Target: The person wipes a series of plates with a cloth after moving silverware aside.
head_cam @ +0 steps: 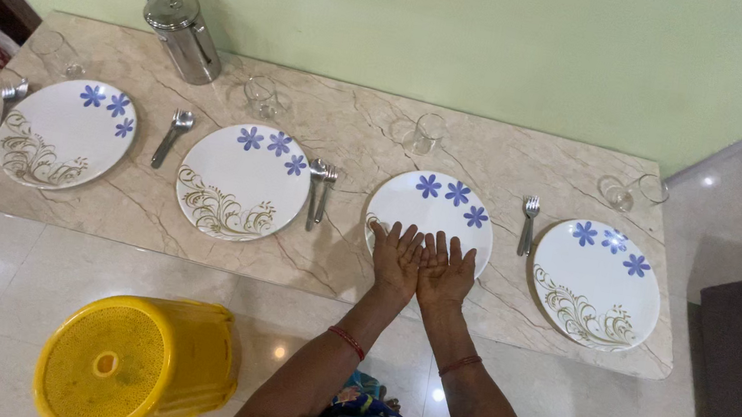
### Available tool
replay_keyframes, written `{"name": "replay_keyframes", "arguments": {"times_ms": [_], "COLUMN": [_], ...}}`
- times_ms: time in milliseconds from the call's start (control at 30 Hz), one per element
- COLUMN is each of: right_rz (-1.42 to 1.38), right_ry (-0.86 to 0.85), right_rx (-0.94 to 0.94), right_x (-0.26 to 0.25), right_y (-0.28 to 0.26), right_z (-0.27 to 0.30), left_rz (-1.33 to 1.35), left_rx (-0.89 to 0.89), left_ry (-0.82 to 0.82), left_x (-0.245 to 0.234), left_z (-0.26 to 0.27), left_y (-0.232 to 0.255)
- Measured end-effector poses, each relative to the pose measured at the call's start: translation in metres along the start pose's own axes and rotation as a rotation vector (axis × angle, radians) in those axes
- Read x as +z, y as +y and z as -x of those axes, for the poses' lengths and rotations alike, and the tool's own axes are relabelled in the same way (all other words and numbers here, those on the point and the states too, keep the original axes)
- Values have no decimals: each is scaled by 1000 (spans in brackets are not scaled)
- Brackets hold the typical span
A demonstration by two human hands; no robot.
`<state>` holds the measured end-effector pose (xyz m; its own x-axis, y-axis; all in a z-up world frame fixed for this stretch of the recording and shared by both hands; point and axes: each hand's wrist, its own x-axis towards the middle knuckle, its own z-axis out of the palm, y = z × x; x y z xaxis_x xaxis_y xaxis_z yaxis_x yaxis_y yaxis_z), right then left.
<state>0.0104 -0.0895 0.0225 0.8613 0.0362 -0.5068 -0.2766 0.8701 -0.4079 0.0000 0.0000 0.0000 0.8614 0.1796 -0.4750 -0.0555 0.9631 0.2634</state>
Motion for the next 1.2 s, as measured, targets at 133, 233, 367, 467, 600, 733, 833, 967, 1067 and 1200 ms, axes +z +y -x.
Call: {"name": "replay_keyframes", "arguments": {"times_ms": [133,233,367,467,600,733,833,967,1067,1200], "right_rz": [11,-12,-9,-13,-12,-28,-74,306,664,1010], "right_ry": [-2,-29,-14,-21,-14,-40,-13,22,198,397], "right_rx": [-8,-7,-8,-9,-5,-19,4,-222,-523,-630], "right_x": [-8,-11,-14,-16,-17,-23,-28,-73,-97,-104], "right_y": [2,4,6,7,7,9,10,-6,-17,-25], "right_z": [-4,-4,-4,-3,-2,-4,-19,-48,-58,-69], "left_rz": [-16,-24,-47,-42,-32,-39,-30,-374,-482,-512], "left_rx": [0,8,5,3,11,-1,-3,176,311,312], "left_ry": [21,-8,11,9,11,6,39,52,136,209], "left_x": [0,-2,-4,-7,-7,-12,-21,-58,-91,-104], "left_z": [8,11,11,10,12,10,-7,-33,-48,-58], "left_y": [2,3,2,2,2,-2,4,12,23,33]}}
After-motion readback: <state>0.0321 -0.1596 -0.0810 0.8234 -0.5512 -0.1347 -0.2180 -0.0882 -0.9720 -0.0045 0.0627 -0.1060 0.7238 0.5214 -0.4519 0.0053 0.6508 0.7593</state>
